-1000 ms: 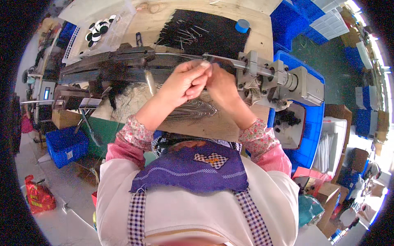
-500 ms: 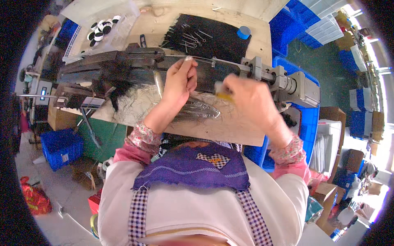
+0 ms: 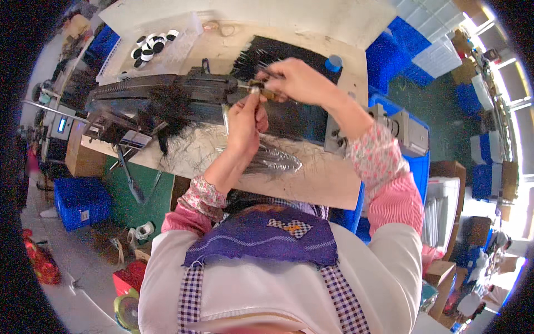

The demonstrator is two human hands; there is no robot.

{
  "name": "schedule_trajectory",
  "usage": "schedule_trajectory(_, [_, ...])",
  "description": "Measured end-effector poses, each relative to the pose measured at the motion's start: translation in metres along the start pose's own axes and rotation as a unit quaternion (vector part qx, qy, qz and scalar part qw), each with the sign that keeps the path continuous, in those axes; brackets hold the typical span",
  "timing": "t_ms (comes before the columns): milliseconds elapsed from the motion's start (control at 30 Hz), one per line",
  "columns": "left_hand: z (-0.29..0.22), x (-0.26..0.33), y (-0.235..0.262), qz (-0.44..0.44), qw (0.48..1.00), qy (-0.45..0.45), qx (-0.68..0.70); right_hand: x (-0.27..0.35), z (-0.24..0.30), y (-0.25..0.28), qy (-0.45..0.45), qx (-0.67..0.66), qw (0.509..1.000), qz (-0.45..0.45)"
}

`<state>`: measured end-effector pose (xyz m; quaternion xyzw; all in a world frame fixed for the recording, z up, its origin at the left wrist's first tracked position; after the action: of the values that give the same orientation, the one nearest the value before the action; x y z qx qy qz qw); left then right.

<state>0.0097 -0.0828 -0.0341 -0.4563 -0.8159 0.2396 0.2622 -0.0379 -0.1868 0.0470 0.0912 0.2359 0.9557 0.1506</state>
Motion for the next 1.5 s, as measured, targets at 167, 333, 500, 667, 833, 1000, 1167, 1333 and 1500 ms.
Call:
schedule_trajectory(167, [-0.001,0.002,0.002,0.003,0.993,0.005,-0.117,-0.010,-0.009,0.004,-0.085,-0.113,0.990,0.028])
schedule_trajectory(333, [-0.003,0.002,-0.031,0.109,0.976,0.033,0.188,-0.009,0.010,0.015,0.077,0.199,0.977,-0.005])
schedule_trajectory(500, [-0.016,0.007,-0.019,0.110,0.926,0.090,0.350,0.019,0.032,0.029,0.044,0.397,0.893,-0.207])
schedule_trajectory(667, [-0.012,0.006,-0.015,0.110,0.932,0.086,0.334,0.026,0.054,-0.025,0.216,0.403,0.867,-0.198])
schedule_trajectory(833, [-0.022,0.013,-0.011,0.107,0.942,0.024,0.317,0.011,0.027,0.015,0.081,0.175,0.967,-0.164])
schedule_trajectory(1000, [-0.025,0.014,-0.009,0.079,0.958,0.006,0.275,0.009,0.041,-0.001,0.163,0.295,0.923,-0.184])
schedule_trajectory(1167, [-0.030,0.012,-0.009,0.081,0.965,0.033,0.247,0.019,0.046,0.002,0.200,0.343,0.901,-0.177])
schedule_trajectory(1333, [-0.030,0.009,-0.011,0.119,0.968,0.033,0.217,0.023,0.046,0.000,0.206,0.342,0.896,-0.197])
schedule_trajectory(1500, [-0.030,0.012,-0.015,0.085,0.971,0.037,0.221,0.024,0.051,0.008,0.226,0.370,0.874,-0.218])
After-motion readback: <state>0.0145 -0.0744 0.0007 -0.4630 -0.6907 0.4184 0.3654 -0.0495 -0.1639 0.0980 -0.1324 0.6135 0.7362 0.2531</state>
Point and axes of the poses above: each hand's wrist, its own x-axis away from the middle knuckle, its own y-axis out of the back of the hand, z = x × y, the point moved 7 cm from there along -x, towards the middle knuckle, and after that the axes turned 1 degree about -x, right-handed, at the moved point
